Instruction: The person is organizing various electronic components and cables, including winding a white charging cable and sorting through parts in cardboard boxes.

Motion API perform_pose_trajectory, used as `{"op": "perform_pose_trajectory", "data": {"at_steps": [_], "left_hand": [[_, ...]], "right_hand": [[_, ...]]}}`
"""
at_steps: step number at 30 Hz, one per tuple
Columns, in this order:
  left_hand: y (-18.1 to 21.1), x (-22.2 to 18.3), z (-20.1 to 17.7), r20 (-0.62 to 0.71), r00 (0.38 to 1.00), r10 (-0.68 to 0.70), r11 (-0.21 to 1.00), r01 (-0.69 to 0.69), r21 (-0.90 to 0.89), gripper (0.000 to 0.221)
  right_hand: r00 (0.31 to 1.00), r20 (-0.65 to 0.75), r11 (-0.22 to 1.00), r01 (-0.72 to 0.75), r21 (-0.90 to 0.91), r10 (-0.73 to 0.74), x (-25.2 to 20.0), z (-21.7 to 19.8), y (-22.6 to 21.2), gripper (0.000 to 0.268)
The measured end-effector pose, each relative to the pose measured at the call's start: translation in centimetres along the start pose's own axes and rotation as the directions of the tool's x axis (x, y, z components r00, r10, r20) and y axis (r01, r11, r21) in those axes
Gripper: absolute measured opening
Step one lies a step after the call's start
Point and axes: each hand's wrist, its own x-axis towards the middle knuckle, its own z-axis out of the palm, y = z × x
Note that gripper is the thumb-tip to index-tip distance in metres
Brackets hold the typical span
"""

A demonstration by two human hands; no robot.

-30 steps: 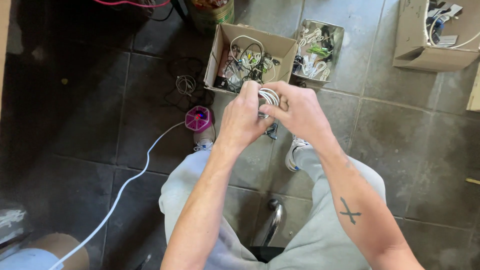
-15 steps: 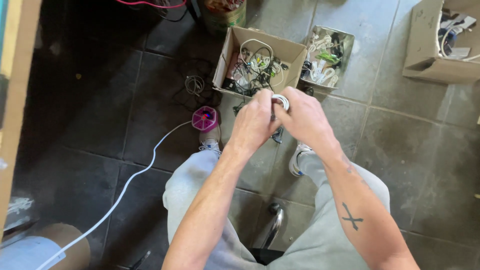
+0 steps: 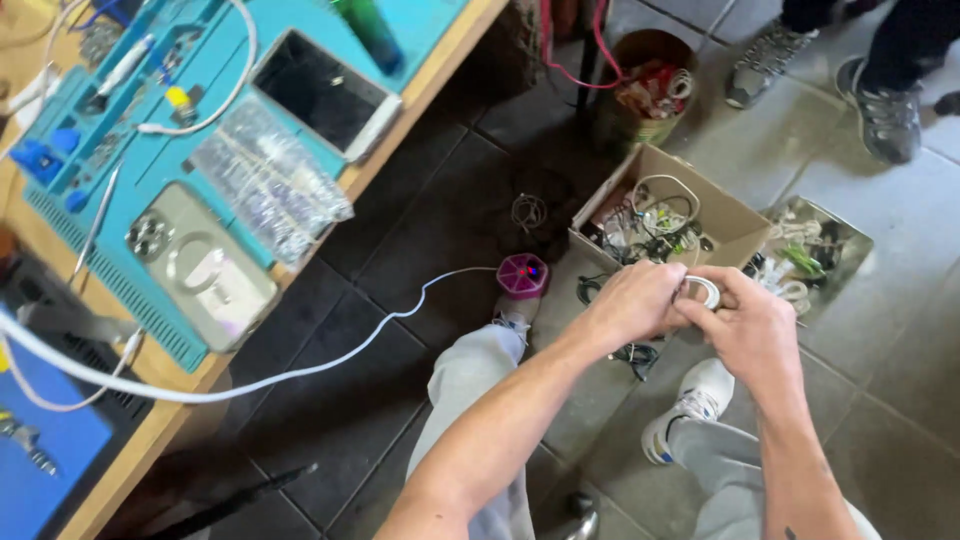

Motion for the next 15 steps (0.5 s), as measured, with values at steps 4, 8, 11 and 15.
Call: {"op": "perform_pose_trajectory", "data": {"at_steps": [4,8,11,15], "left_hand": [[0.0,-1.0,-2.1,0.055,0.996,-0.077,0.996,0.08,-0.048,0.024],[-1.9,-0.7,-1.5,0.042,0.998,-0.038,0.998,0.036,0.05,0.035],[-1.4,-1.5,-3.1,0.15,0.986,-0.074,0.991,0.089,-0.097,0.05],[-2.3,-2.5,-4.7,0.252,0.964,-0.082,0.881,0.188,-0.434,0.083]], "right_hand": [[0.999,0.007,0.952,-0.039,0.302,0.039,0.9,1.6,0.1,0.022],[0.947,0.223,0.722,-0.32,0.614,0.23,2.4,2.6,0.8,0.015],[0.966,0.09,0.848,-0.256,0.464,0.242,2.1,3.3,-1.3,0.013],[0.972,0.108,0.917,-0.233,0.324,0.209,2.1,3.2,-1.4,0.01]]}}
